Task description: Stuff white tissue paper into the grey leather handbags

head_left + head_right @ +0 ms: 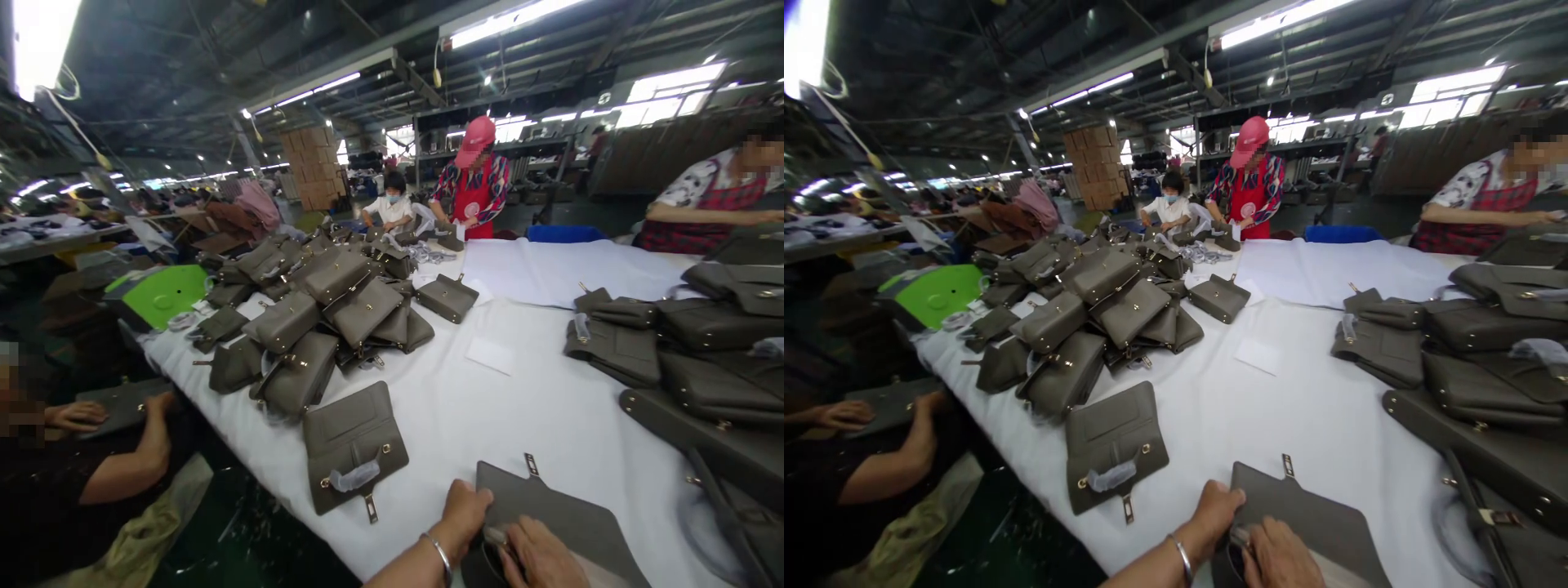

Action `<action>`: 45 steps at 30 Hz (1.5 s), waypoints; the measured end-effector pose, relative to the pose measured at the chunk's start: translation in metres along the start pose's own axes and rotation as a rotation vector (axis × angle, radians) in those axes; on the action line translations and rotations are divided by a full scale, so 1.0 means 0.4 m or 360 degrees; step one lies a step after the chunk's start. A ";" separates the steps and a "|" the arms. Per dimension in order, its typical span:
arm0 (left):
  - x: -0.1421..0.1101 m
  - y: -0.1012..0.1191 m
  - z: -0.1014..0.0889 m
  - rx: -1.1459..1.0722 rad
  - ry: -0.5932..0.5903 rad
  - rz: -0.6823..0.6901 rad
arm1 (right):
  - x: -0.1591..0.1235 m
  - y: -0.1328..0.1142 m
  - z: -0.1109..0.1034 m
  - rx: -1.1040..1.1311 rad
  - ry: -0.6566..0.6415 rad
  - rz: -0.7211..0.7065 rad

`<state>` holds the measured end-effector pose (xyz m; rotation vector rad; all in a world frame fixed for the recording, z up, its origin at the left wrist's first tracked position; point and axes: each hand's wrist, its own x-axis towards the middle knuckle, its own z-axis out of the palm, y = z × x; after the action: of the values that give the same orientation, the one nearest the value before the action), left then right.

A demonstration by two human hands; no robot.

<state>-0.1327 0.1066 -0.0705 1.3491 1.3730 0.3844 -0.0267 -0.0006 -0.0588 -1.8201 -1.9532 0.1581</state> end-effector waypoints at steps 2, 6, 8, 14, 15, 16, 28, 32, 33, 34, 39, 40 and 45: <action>-0.019 0.011 -0.024 0.0171 0.0114 0.0070 | -0.004 -0.005 -0.018 0.0025 -0.0093 0.0125; -0.089 0.025 -0.047 0.0497 0.0253 0.0641 | -0.041 -0.009 -0.050 0.0433 -0.0434 0.0374; -0.126 0.016 -0.043 0.0641 0.0125 0.0941 | -0.063 -0.009 -0.069 0.0500 -0.0502 0.0457; -0.167 -0.025 -0.002 0.0727 -0.0049 0.0765 | -0.078 -0.023 -0.113 0.0232 -0.0569 0.0531; -0.163 -0.024 0.005 0.0736 -0.0019 0.0725 | -0.075 -0.023 -0.116 0.0205 -0.0564 0.0534; -0.160 -0.020 0.012 0.0741 0.0003 0.0704 | -0.074 -0.021 -0.119 0.0176 -0.0559 0.0539; -0.175 -0.046 0.025 0.0527 -0.0033 0.0695 | -0.234 0.204 -0.293 0.0033 -0.0708 0.1010; -0.155 -0.035 0.022 0.0514 -0.0162 0.0541 | -0.267 0.271 -0.310 0.0197 -0.0716 0.1123; -0.152 -0.033 0.020 0.0507 -0.0191 0.0514 | -0.264 0.279 -0.313 0.0182 -0.0647 0.1153; -0.149 -0.032 0.018 0.0498 -0.0211 0.0499 | -0.253 0.284 -0.317 0.0185 -0.0550 0.1190; -0.147 -0.045 0.014 0.0435 -0.0222 0.0513 | -0.087 0.281 -0.318 0.0435 -0.0094 0.1135; -0.146 -0.049 0.014 0.0426 -0.0218 0.0524 | -0.040 0.280 -0.307 0.0476 -0.0103 0.1094; -0.134 -0.072 0.017 0.0462 -0.0232 0.0536 | 0.161 0.285 -0.204 0.0811 -0.0423 0.0889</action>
<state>-0.1555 0.0498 -0.0717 1.8219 1.1100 0.3092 0.1095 0.0568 -0.0145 -1.9889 -1.3199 1.0184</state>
